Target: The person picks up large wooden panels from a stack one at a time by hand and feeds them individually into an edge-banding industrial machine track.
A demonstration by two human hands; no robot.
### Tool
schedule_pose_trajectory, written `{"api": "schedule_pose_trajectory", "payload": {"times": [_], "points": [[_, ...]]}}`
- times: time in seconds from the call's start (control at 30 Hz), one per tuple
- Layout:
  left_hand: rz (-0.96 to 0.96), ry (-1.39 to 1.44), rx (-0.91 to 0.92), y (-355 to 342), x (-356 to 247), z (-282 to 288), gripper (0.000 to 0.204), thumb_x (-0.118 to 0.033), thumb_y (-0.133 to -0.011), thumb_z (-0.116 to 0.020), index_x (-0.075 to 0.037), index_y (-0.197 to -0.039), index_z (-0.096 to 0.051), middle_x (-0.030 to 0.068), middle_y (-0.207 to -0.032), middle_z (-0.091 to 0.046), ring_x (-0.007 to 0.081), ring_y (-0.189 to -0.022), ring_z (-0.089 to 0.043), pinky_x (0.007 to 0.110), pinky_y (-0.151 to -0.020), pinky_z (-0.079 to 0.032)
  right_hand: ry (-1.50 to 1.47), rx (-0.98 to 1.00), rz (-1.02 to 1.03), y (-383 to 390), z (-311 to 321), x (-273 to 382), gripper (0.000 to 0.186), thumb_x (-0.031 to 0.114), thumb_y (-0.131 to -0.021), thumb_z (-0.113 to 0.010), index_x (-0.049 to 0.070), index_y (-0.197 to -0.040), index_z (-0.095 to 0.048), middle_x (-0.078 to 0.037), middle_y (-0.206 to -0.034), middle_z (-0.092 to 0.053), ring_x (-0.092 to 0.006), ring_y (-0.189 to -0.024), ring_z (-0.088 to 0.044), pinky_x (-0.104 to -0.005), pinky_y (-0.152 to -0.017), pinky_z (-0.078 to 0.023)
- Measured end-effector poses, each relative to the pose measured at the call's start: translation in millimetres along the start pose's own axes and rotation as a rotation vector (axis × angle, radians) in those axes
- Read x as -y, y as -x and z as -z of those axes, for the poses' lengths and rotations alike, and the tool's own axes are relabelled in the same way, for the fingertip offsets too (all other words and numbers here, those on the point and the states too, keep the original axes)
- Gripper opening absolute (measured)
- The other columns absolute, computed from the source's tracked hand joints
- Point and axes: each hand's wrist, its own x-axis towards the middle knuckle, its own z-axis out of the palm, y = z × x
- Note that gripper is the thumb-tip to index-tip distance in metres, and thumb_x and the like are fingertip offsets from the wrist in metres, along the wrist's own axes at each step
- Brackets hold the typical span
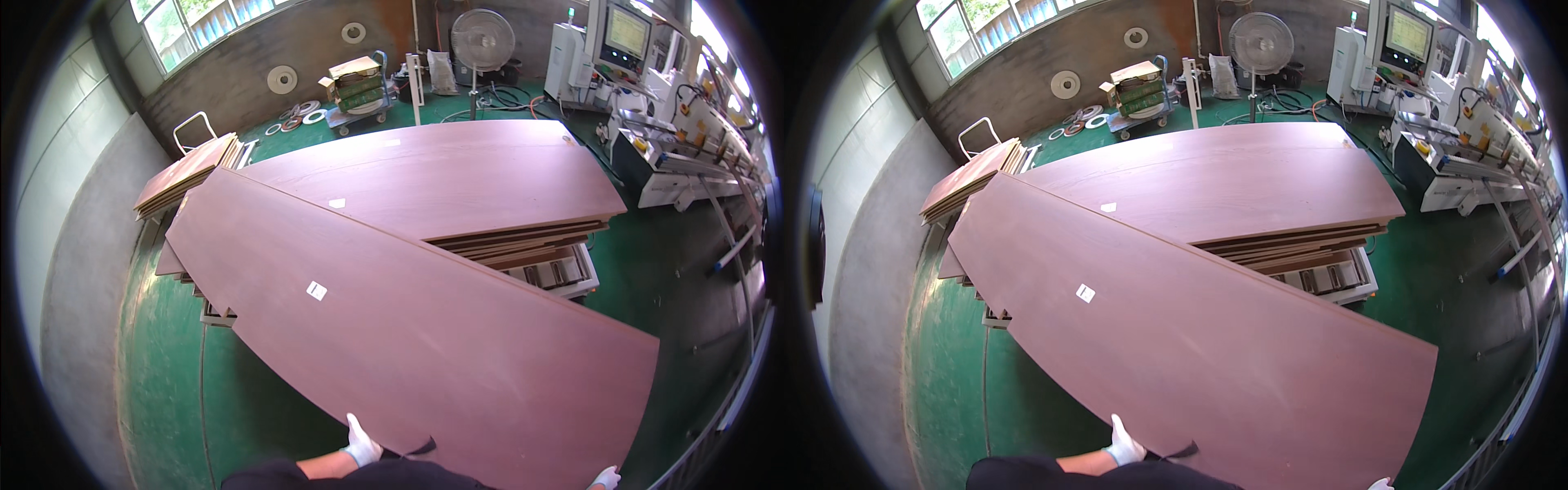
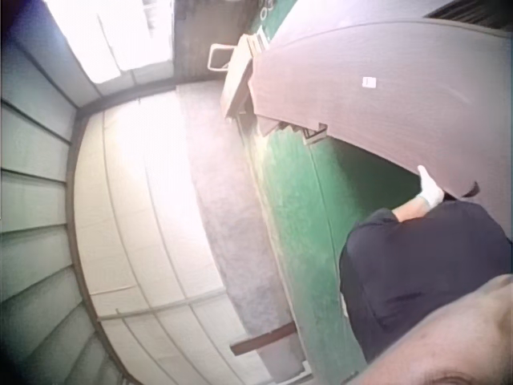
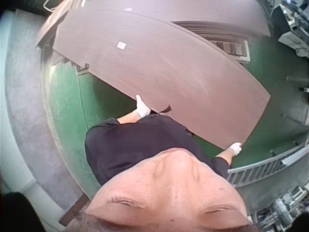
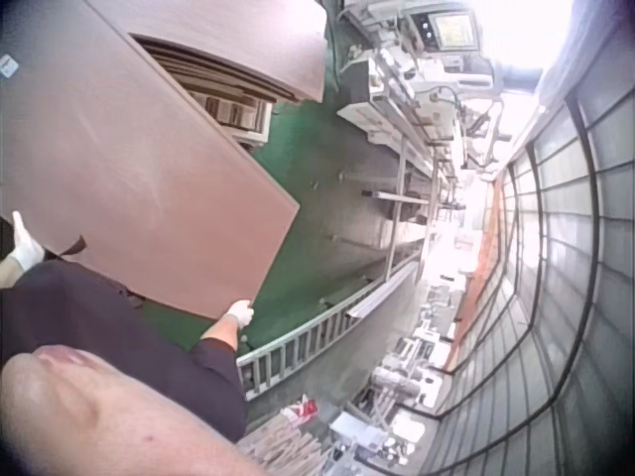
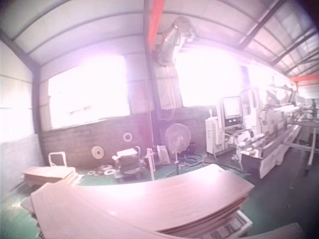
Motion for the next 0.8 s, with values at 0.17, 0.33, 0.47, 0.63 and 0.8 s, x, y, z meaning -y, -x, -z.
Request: {"api": "schedule_pose_trajectory", "payload": {"times": [0.17,0.33,0.47,0.63,0.8], "points": [[0.002,-0.140,0.170,43.4,-1.1,37.3,0.087,-0.075,-0.091,-0.012,-0.014,-0.152,-0.021,0.0094,-0.157,-0.025,0.0315,-0.144,-0.025,0.048,-0.118,-0.021,0.114,-0.392,0.571,41.5,-29.7,117.1,0.052,0.034,-0.093,-0.056,0.002,-0.133,-0.053,-0.018,-0.139,-0.052,-0.0324,-0.128,-0.049,-0.0434,-0.104,-0.041],[0.175,0.295,-0.166,69.1,-10.2,23.4,0.075,-0.063,-0.096,-0.035,-0.006,-0.144,-0.041,0.0122,-0.142,-0.049,0.0356,-0.128,-0.045,0.047,-0.110,-0.035,-0.326,-0.037,1.477,233.7,-42.3,369.6,0.040,0.035,-0.089,-0.058,0.005,-0.115,-0.064,-0.018,-0.115,-0.063,-0.0348,-0.110,-0.059,-0.0435,-0.095,-0.046],[-0.032,-0.224,0.175,56.9,-4.7,82.3,0.082,-0.072,-0.094,-0.024,-0.013,-0.151,-0.027,0.0085,-0.156,-0.028,0.0289,-0.143,-0.026,0.046,-0.117,-0.021,0.003,0.540,1.711,392.1,-86.7,455.9,0.059,0.056,-0.094,-0.038,0.007,-0.103,-0.071,-0.018,-0.107,-0.068,-0.0375,-0.106,-0.062,-0.0456,-0.092,-0.048],[0.028,0.102,-0.158,43.7,-9.7,63.4,0.074,-0.064,-0.097,-0.031,-0.010,-0.148,-0.034,0.0113,-0.153,-0.035,0.0329,-0.140,-0.031,0.049,-0.116,-0.023,0.228,0.477,1.704,412.3,-73.2,454.9,0.067,0.063,-0.094,-0.036,0.006,-0.104,-0.071,-0.019,-0.112,-0.067,-0.0374,-0.109,-0.061,-0.0447,-0.093,-0.048],[-0.190,0.286,0.012,-21.1,-118.5,101.7,0.074,-0.063,-0.096,-0.039,-0.007,-0.143,-0.041,0.0151,-0.146,-0.043,0.0378,-0.133,-0.041,0.054,-0.111,-0.031,0.199,0.497,1.643,397.2,-50.9,438.0,0.067,0.061,-0.094,-0.036,0.004,-0.102,-0.071,-0.020,-0.113,-0.066,-0.0379,-0.110,-0.060,-0.0456,-0.094,-0.047]]}}
